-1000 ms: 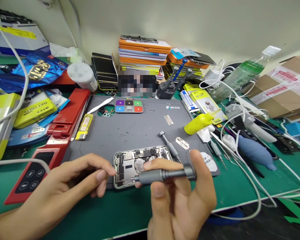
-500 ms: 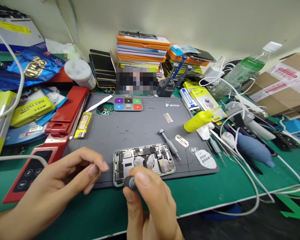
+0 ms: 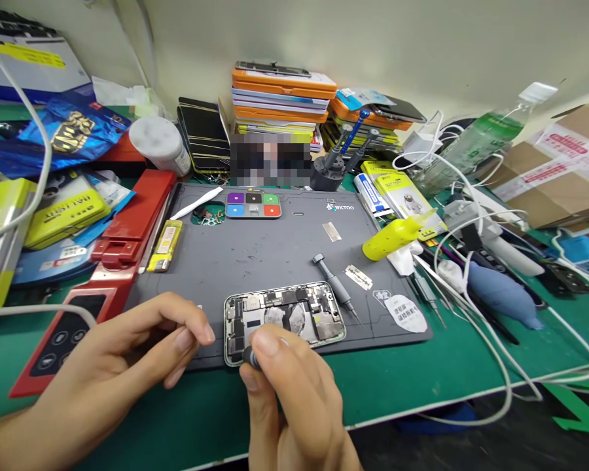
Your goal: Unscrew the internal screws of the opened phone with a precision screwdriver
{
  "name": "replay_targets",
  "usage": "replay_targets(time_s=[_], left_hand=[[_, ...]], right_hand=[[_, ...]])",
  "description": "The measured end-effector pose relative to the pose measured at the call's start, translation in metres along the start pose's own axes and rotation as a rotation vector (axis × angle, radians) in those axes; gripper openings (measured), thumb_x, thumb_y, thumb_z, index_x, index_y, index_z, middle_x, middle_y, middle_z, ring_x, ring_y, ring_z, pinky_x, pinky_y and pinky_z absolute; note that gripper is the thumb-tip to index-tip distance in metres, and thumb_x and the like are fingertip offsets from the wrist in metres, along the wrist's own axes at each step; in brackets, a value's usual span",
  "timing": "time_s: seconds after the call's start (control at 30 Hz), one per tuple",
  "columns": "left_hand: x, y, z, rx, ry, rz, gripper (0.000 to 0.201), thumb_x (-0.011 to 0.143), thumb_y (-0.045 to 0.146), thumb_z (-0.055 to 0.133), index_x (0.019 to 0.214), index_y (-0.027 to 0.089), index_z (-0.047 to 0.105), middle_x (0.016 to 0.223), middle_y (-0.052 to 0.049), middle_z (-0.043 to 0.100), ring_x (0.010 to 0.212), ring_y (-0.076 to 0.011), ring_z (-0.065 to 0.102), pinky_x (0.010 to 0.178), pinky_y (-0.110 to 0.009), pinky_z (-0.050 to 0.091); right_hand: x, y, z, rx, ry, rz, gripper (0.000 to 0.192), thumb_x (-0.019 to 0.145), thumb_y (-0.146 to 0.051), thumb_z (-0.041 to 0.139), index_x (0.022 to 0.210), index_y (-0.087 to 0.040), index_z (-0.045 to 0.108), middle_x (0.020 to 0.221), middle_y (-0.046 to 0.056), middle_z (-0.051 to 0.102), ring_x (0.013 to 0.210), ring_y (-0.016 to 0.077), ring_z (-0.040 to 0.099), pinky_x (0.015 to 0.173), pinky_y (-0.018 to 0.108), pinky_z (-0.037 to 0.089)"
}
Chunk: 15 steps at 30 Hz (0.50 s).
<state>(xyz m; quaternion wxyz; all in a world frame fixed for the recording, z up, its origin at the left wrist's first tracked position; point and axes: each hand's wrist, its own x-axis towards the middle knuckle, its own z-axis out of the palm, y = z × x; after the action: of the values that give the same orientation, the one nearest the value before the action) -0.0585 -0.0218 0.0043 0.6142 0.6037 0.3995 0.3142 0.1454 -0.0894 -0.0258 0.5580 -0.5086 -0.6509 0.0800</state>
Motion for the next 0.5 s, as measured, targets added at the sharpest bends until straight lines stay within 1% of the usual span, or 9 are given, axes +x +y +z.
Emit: replay_targets(time_s=[0.1,0.23,0.3,0.4,0.43,0.5], left_hand=[[0.0,-0.001,0.0,0.004,-0.005,0.004,0.016,0.112,0.031,0.059,0.105,0.03,0.073,0.072,0.007,0.063,0.065,-0.0093,0.056,0.063,-0.016,0.046],[0.0,-0.002,0.0,0.005,-0.021,0.009,0.017,0.113,0.033,0.057,0.106,0.032,0.073,0.072,0.007,0.062,0.065,-0.0091,0.055,0.063,-0.015,0.045],[0.001,-0.003,0.0,-0.001,-0.035,0.017,0.017,0.114,0.033,0.056,0.107,0.033,0.072,0.072,0.008,0.061,0.066,-0.0089,0.055,0.064,-0.015,0.045],[0.001,-0.003,0.0,-0.008,-0.047,0.022,0.018,0.114,0.033,0.056,0.107,0.034,0.072,0.075,0.008,0.062,0.068,-0.0087,0.056,0.066,-0.015,0.045],[0.001,-0.003,0.0,-0.007,-0.047,0.019,0.018,0.114,0.034,0.056,0.106,0.034,0.072,0.076,0.008,0.063,0.068,-0.0088,0.056,0.066,-0.015,0.046],[0.001,-0.003,0.0,-0.008,-0.046,0.005,0.018,0.114,0.035,0.056,0.106,0.034,0.073,0.075,0.007,0.062,0.067,-0.0092,0.056,0.065,-0.016,0.045]], right_hand=[[0.003,0.003,-0.003,-0.062,-0.031,-0.057,0.085,0.087,0.009,0.07,0.159,-0.032,0.052,0.125,0.006,0.079,0.107,0.025,0.08,0.085,0.043,0.074],[0.014,0.005,-0.003,-0.115,-0.057,-0.249,0.08,0.083,0.013,0.07,0.155,-0.019,0.055,0.115,0.007,0.078,0.095,0.0199,0.079,0.076,0.035,0.072],[0.018,0.006,-0.002,-0.115,-0.053,-0.33,0.069,0.084,0.01,0.071,0.147,-0.013,0.06,0.117,0.009,0.075,0.098,0.0206,0.078,0.077,0.036,0.071],[0.02,0.005,0.0,-0.129,-0.049,-0.333,0.042,0.093,0.002,0.063,0.133,-0.013,0.067,0.124,0.01,0.073,0.11,0.0224,0.078,0.088,0.041,0.071],[0.02,0.004,0.0,-0.13,-0.056,-0.32,0.039,0.095,0.001,0.06,0.13,-0.014,0.067,0.123,0.01,0.074,0.11,0.0218,0.078,0.09,0.041,0.071],[0.02,0.002,-0.001,-0.126,-0.059,-0.302,0.04,0.096,0.001,0.058,0.13,-0.016,0.068,0.116,0.008,0.075,0.106,0.0203,0.078,0.089,0.041,0.07]])
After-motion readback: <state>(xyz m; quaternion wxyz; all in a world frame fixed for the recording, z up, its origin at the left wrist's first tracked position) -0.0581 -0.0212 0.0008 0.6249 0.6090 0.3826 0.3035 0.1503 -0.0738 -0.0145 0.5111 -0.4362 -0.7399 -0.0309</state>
